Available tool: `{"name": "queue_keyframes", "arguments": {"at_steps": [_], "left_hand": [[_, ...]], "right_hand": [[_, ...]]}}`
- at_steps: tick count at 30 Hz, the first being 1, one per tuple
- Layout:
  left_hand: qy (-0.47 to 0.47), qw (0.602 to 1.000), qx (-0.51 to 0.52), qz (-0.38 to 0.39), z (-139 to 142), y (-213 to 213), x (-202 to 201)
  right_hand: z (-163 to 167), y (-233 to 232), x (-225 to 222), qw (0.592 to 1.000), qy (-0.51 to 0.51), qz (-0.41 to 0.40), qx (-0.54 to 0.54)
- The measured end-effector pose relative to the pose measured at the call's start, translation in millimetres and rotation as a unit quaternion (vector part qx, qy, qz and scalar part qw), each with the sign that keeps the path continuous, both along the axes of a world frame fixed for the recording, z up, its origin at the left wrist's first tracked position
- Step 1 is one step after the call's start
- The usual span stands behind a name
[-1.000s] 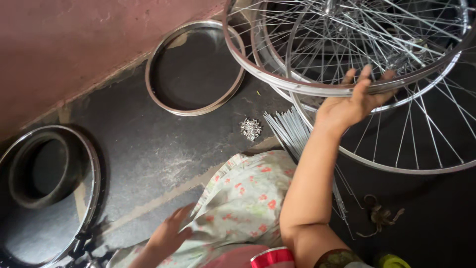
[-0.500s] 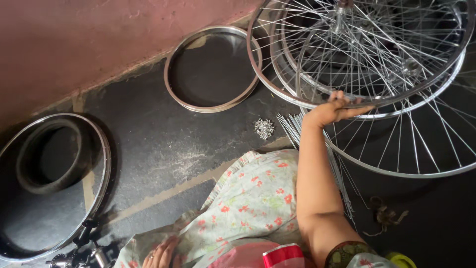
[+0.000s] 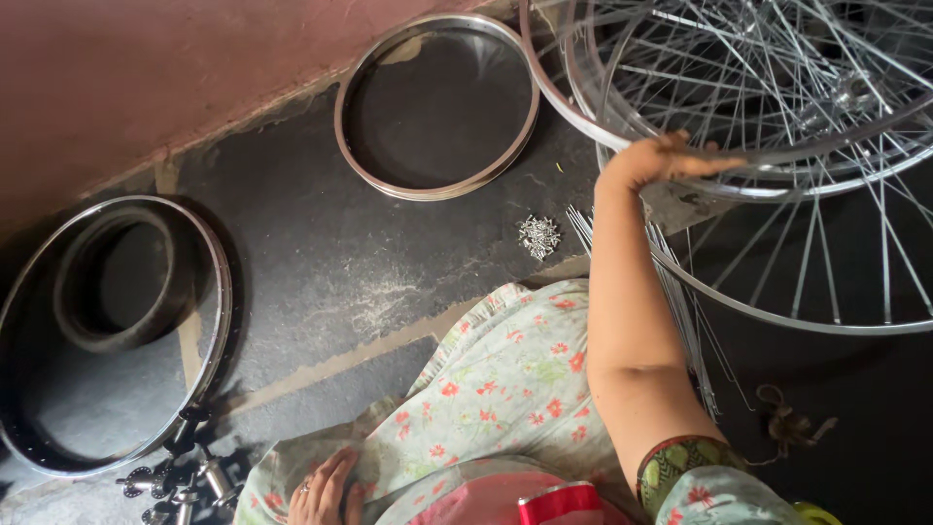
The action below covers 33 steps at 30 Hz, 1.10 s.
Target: The person sits on the floor and laces a bicycle wheel by inserting spokes through the rim and hub. They repeatedly thread spokes, adjust their positions, and tighten them by hand. The person then places the completed wheel aside and picks up a hub and additional spokes to begin working on another wheel.
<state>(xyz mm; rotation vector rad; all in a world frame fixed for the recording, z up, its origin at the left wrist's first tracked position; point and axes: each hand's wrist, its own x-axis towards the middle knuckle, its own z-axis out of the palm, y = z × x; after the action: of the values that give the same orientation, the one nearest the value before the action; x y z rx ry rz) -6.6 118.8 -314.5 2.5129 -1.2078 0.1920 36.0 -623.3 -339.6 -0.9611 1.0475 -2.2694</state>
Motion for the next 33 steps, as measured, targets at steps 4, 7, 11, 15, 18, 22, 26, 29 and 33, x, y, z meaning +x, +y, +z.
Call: {"name": "queue_keyframes", "arguments": {"at_steps": [4, 7, 11, 15, 18, 22, 26, 29, 33], "left_hand": [[-0.002, 1.0, -0.002, 0.011, 0.8, 2.7, -2.1], [-0.008, 1.0, -0.006, 0.008, 5.4, 0.7, -3.1], [-0.004, 1.0, -0.014, 0.011, 15.9, -6.4, -8.9], [-0.007, 1.0, -0.017, -0.013, 23.4, -13.8, -8.7], [-0.009, 0.999, -0.028, -0.016, 25.7, -20.2, -7.9], [-0.012, 0.998, -0.055, -0.007, 25.3, -34.0, -6.3], [-0.022, 0.998, -0.063, -0.017, 27.4, -45.2, -2.3], [-0.015, 0.995, -0.091, -0.026, 29.4, -52.8, -1.3], [-0.014, 0.995, -0.098, -0.012, 30.8, -63.1, -1.2]], "right_hand": [[6.9, 15.6, 39.0, 0.989, 0.088, 0.1, 0.065], [2.7, 24.8, 55.9, 0.998, 0.042, 0.035, 0.032], [-7.7, 31.1, 47.1, 0.992, 0.036, 0.083, 0.086], [-4.4, 34.8, 24.0, 0.975, -0.032, 0.198, 0.095], [4.0, 43.8, 2.3, 0.974, -0.016, 0.19, 0.12], [18.6, 46.6, -24.9, 0.969, -0.031, 0.162, 0.181], [22.2, 47.2, -34.9, 0.97, -0.003, 0.151, 0.192], [13.7, 46.3, -43.1, 0.963, 0.032, 0.172, 0.207], [-3.2, 44.1, -63.4, 0.943, 0.175, 0.128, 0.253]]}}
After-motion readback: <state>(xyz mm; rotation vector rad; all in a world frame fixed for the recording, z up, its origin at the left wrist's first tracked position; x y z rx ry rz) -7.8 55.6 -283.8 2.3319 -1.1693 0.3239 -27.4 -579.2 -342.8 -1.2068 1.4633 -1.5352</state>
